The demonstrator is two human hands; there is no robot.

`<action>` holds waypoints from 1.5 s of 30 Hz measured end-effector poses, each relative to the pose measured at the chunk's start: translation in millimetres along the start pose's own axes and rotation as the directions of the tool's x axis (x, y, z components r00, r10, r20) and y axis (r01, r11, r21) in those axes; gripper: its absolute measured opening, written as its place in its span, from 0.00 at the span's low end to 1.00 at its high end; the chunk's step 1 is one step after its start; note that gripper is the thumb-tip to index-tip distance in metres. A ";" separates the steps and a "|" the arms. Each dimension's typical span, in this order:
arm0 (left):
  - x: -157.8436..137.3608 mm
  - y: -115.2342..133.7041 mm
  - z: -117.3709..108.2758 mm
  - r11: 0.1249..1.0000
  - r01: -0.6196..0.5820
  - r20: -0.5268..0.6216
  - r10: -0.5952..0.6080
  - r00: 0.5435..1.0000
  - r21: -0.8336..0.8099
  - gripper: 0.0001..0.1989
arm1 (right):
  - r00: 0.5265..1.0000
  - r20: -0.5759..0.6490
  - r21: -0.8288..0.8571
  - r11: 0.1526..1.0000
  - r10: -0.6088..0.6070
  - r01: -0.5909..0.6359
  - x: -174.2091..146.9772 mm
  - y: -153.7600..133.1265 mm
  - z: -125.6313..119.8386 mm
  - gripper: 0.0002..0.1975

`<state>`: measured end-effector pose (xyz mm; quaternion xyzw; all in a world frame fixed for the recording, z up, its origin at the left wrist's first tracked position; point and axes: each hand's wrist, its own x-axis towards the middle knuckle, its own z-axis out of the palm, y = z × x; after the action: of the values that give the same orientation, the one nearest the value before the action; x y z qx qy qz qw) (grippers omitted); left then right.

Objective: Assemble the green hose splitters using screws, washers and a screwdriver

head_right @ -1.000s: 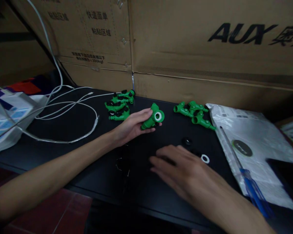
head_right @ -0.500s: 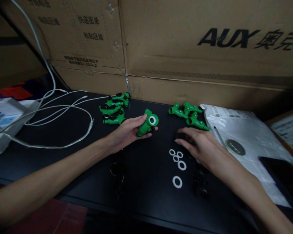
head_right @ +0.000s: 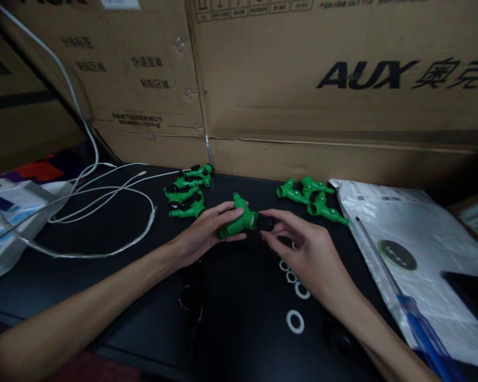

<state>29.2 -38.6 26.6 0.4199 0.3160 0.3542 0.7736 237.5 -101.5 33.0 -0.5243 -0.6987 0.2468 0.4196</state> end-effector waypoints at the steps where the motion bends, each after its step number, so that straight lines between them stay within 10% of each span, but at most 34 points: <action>1: -0.6 0.5 0.2 1.000 0.005 -0.006 -0.004 1.000 0.015 0.16 | 0.999 0.000 -0.051 0.998 -0.033 0.033 -1.2 0.1 1.2 0.18; 19: -4.7 3.4 5.4 0.964 0.039 -0.064 -0.023 0.998 0.264 0.24 | 0.904 -0.068 -0.274 0.879 -0.423 0.391 -5.0 -4.0 2.9 0.11; 45: -4.1 2.3 2.1 0.979 0.067 -0.005 -0.067 0.998 0.192 0.19 | 0.914 0.023 -0.333 0.859 -0.405 0.389 -9.4 -6.7 -4.0 0.15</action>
<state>28.0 -42.0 30.3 0.4819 0.3623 0.2955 0.7411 238.2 -112.8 37.3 -0.4376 -0.8127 0.0216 0.3841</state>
